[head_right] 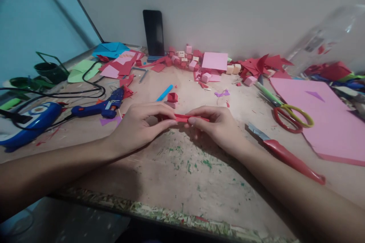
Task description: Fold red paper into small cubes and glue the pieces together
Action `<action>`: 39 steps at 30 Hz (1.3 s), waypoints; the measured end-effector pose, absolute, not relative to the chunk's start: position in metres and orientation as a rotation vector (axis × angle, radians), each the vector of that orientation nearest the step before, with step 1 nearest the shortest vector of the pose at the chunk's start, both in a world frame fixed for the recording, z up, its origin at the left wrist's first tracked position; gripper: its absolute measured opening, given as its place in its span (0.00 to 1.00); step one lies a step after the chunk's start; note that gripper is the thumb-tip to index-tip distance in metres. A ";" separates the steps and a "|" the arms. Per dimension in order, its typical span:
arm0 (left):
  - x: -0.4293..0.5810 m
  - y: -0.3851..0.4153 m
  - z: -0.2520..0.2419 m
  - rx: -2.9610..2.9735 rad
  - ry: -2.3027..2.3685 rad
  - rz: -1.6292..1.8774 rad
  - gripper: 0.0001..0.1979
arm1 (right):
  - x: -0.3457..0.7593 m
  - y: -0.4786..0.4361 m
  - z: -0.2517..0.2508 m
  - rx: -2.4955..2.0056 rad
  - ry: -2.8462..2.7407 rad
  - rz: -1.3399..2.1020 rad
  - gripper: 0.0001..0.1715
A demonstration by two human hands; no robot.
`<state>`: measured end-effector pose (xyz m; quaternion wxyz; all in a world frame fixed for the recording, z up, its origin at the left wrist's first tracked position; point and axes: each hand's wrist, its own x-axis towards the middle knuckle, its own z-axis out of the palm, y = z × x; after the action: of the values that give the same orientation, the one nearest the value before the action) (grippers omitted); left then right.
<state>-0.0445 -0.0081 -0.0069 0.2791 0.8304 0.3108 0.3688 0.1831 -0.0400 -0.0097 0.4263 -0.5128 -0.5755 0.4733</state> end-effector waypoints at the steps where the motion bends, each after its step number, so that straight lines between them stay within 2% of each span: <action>1: -0.044 -0.008 -0.007 2.218 0.835 0.990 0.04 | 0.183 -0.040 -0.010 -1.280 -1.423 1.193 0.09; 10: -0.045 -0.008 -0.009 2.281 0.813 1.000 0.01 | 0.183 -0.040 -0.010 -1.236 -1.347 1.315 0.12; 12: -0.045 -0.007 -0.010 2.301 0.777 0.993 0.03 | 0.183 -0.041 -0.009 -1.225 -1.374 1.328 0.12; 19: -0.046 -0.008 -0.008 2.249 0.831 0.973 0.05 | 0.182 -0.045 -0.008 -1.299 -1.711 0.940 0.10; 23: -0.045 -0.009 -0.007 2.200 0.857 0.962 0.04 | 0.181 -0.049 -0.008 -1.304 -1.796 0.842 0.10; 26: -0.045 -0.008 -0.007 2.123 0.898 0.950 0.08 | 0.180 -0.051 -0.008 -1.269 -1.873 0.754 0.11; 30: -0.045 -0.005 -0.008 2.096 0.861 0.769 0.09 | 0.180 -0.053 -0.009 -1.243 -1.955 0.631 0.13; 39: -0.046 -0.002 -0.007 2.000 0.836 0.709 0.12 | 0.181 -0.051 -0.008 -1.252 -1.946 0.680 0.10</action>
<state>-0.0458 -0.0017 -0.0069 0.4172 0.7971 0.3331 0.2823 0.1806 -0.0511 -0.0076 0.3568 -0.4848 -0.7539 0.2633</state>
